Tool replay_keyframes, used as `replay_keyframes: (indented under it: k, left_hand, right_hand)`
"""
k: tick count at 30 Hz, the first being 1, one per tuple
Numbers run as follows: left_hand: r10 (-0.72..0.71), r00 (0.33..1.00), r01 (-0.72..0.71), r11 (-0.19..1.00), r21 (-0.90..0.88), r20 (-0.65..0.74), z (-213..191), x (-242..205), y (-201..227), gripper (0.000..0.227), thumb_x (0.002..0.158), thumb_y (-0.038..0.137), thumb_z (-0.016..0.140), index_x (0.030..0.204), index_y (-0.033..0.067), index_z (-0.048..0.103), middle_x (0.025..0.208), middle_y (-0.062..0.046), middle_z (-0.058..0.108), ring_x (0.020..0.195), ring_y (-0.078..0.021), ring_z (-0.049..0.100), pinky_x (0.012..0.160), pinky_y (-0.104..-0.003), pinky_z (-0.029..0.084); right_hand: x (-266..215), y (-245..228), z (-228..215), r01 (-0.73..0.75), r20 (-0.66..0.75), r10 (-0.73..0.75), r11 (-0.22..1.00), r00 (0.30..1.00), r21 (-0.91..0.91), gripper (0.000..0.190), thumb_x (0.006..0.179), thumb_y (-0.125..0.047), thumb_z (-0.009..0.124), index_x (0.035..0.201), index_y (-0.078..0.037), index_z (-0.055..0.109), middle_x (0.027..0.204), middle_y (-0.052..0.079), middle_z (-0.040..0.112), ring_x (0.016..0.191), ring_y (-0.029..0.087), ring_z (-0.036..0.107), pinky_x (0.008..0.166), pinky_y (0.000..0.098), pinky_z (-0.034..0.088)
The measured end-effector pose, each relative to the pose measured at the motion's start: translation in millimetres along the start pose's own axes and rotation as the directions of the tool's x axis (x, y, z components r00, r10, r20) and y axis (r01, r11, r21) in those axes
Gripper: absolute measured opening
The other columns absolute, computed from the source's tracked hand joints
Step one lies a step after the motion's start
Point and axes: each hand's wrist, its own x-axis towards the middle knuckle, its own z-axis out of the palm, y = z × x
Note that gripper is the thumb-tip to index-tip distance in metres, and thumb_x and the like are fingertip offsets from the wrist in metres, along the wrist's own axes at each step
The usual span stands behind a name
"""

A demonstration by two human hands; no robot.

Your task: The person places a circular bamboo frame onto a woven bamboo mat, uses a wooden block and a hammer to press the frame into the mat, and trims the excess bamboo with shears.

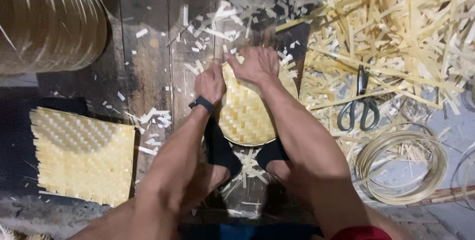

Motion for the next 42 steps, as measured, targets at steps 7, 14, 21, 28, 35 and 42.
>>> replay_keyframes:
  k: [7,14,21,28,35,42]
  left_hand:
    - [-0.034,0.999,0.025,0.969,-0.245,-0.035,5.4,4.0,-17.2,0.075,0.101,0.055,0.036,0.09,-0.008,0.074,0.094,-0.035,0.069,0.097,-0.0493,0.069,0.093,-0.055,0.049]
    - [0.012,0.999,-0.01,0.998,-0.065,0.031,14.9,12.1,-33.9,0.081,0.105,0.06,0.029,0.099,-0.0071,0.075,0.104,-0.039,0.066,0.108,-0.0535,0.062,0.1,-0.056,0.044]
    - [0.05,0.998,-0.039,0.981,-0.191,0.049,10.6,16.8,-34.3,0.087,0.103,0.065,0.031,0.097,-0.0099,0.073,0.104,-0.039,0.067,0.11,-0.0516,0.063,0.101,-0.053,0.046]
    - [0.061,0.94,-0.162,0.945,-0.283,-0.336,-25.0,-43.4,-33.0,0.073,0.107,0.058,0.037,0.102,-0.0049,0.074,0.106,-0.034,0.069,0.106,-0.0496,0.066,0.099,-0.052,0.048]
    - [0.077,0.91,-0.168,0.967,-0.19,-0.408,-85.6,-80.1,-79.1,0.055,0.1,0.052,0.05,0.107,0.0038,0.075,0.1,-0.031,0.07,0.1,-0.0486,0.066,0.088,-0.054,0.05]
    - [0.062,0.981,-0.117,0.943,-0.311,-0.181,-8.1,-55.3,-86.8,0.055,0.099,0.049,0.052,0.127,0.0039,0.067,0.12,-0.028,0.067,0.114,-0.0404,0.064,0.099,-0.046,0.048]
  right_hand:
    - [-12.5,31.8,20.0,0.26,-0.305,-0.202,0.951,0.931,0.165,0.039,0.103,-0.042,0.059,0.116,-0.009,0.076,0.114,0.018,0.072,0.111,0.035,0.064,0.105,0.0485,0.043]
    - [-121.3,187.3,-82.1,0.233,-0.375,-0.203,0.972,0.905,0.038,0.028,0.103,-0.029,0.068,0.105,-0.002,0.074,0.114,0.022,0.066,0.112,0.04,0.06,0.1,0.0477,0.049]
    - [-300.2,234.1,-200.8,-0.174,-0.254,0.083,0.917,0.964,-0.36,0.04,0.105,-0.043,0.06,0.107,-0.008,0.08,0.105,0.023,0.071,0.1,0.043,0.067,0.09,0.0516,0.052]
    - [-448.4,251.5,-145.4,-0.152,-0.415,0.121,0.987,0.902,-0.042,0.035,0.108,-0.033,0.056,0.111,-0.005,0.077,0.101,0.019,0.073,0.095,0.037,0.07,0.088,0.0465,0.055]
    - [-407.2,268.3,-49.5,-0.21,-0.152,0.255,0.943,0.955,0.258,0.035,0.102,-0.036,0.059,0.115,-0.009,0.077,0.095,0.011,0.08,0.082,0.024,0.074,0.074,0.0388,0.057]
    - [-255.1,221.4,34.4,-0.029,-0.057,0.067,0.857,0.996,0.514,0.044,0.098,-0.04,0.064,0.122,-0.003,0.071,0.1,0.01,0.078,0.089,0.019,0.075,0.077,0.0316,0.058]
